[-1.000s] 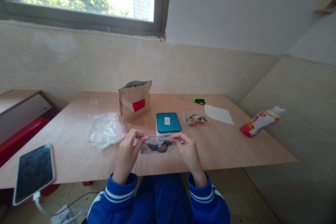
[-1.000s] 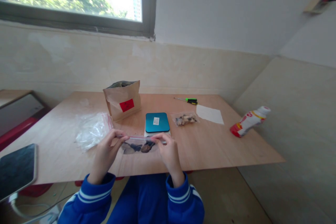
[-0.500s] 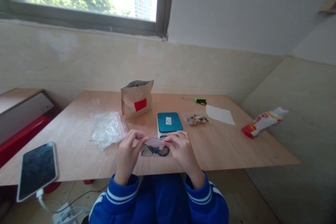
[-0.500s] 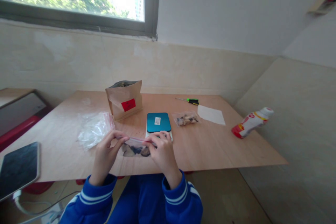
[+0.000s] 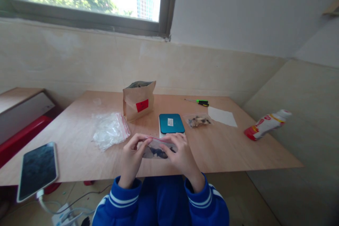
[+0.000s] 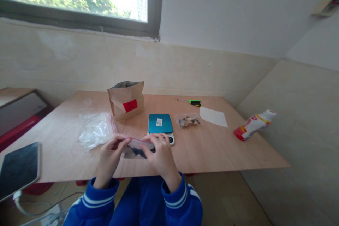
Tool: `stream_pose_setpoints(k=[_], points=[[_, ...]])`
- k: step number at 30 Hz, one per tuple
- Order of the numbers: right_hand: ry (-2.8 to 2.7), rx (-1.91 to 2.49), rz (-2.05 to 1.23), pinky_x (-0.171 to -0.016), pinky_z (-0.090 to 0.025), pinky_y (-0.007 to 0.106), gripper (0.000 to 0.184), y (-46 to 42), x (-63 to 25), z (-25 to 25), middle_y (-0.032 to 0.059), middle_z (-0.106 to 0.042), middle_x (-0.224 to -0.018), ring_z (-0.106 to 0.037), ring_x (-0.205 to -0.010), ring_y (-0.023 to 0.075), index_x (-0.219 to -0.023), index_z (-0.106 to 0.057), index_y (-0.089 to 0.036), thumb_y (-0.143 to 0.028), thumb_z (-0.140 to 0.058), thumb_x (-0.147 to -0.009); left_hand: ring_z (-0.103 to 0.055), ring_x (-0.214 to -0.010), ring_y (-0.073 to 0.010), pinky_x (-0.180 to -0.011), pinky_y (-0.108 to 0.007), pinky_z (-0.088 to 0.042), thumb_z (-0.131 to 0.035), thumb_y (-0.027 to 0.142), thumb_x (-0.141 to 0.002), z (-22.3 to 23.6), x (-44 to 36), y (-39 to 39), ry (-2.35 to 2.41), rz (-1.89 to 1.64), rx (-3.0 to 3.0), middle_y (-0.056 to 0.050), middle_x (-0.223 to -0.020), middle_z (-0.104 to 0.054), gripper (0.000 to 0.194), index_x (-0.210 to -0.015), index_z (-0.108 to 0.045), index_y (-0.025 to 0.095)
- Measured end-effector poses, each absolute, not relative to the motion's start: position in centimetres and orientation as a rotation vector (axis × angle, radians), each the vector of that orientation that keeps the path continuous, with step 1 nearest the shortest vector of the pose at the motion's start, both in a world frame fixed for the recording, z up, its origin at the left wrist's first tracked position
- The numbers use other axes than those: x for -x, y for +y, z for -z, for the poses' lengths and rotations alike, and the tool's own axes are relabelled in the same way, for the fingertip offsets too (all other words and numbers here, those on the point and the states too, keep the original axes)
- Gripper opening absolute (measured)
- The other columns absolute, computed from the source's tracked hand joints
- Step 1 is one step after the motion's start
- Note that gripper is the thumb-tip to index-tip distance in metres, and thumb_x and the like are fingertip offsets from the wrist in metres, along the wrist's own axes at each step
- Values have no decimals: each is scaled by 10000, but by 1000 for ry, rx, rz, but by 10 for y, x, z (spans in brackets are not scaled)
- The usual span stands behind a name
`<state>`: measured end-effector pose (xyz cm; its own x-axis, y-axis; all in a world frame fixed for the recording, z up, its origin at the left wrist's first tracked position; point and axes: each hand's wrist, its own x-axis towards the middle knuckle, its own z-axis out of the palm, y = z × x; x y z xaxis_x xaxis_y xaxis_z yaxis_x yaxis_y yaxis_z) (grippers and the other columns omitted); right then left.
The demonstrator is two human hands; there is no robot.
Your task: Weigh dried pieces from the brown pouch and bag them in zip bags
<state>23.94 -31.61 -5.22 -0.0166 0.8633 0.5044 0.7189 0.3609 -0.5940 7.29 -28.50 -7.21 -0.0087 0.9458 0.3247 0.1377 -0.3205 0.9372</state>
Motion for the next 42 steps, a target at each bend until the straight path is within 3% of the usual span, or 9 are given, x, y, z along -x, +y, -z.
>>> stream_pose_setpoints(k=[4, 11, 17, 26, 33, 39, 42], points=[[-1728, 1341, -195, -797, -390, 341, 121, -315, -235, 50, -10, -700, -748, -618, -768, 181, -744, -649, -231, -184, -609, -847, -609, -686, -136, -616, -223, -480, -618, 356, -806, 65, -77, -289, 1165, -1394, -1647, -9, -715, -651, 182, -761, -641, 181], [-1703, 1318, -106, -800, -374, 349, 253, -317, -233, 53, 2, -706, -764, -626, -755, 177, -706, -633, -225, -64, -493, -842, -597, -685, -131, -642, -226, -473, -575, 307, -840, 60, -81, -293, 1198, -1408, -1807, 7, -709, -630, 135, -767, -614, 200], [-1762, 1317, -142, -787, -366, 335, 97, -320, -226, 46, 12, -679, -789, -591, -791, 190, -809, -604, -218, -194, -539, -876, -585, -681, -133, -645, -238, -478, -497, 252, -868, 60, -91, -296, 1256, -1507, -1883, 6, -734, -603, 100, -805, -558, 203], [-1720, 1273, -55, -739, -356, 323, 242, -317, -222, 46, -6, -656, -670, -576, -667, 163, -690, -573, -209, -82, -452, -858, -603, -712, -123, -644, -216, -473, -517, 306, -886, 53, -87, -300, 1073, -1306, -1789, 2, -747, -630, 153, -823, -602, 196], [-1854, 1297, -148, -715, -369, 293, 198, -310, -229, 51, 3, -681, -736, -586, -716, 166, -778, -611, -222, -295, -504, -928, -602, -642, -116, -601, -207, -461, -533, 301, -868, 57, -86, -296, 1315, -1510, -1796, 8, -702, -642, 157, -777, -594, 188], [-1840, 1281, -26, -778, -337, 325, 239, -306, -232, 61, -5, -691, -728, -599, -696, 158, -736, -597, -207, -152, -460, -925, -598, -640, -111, -599, -201, -458, -512, 286, -881, 60, -89, -298, 1304, -1510, -1800, 15, -688, -630, 166, -764, -580, 190], [-1834, 1255, -30, -749, -349, 309, 205, -308, -233, 62, -1, -689, -732, -599, -700, 158, -775, -614, -208, -199, -482, -932, -584, -622, -109, -585, -201, -445, -516, 299, -881, 60, -88, -299, 1310, -1502, -1772, 17, -675, -617, 173, -762, -579, 191]])
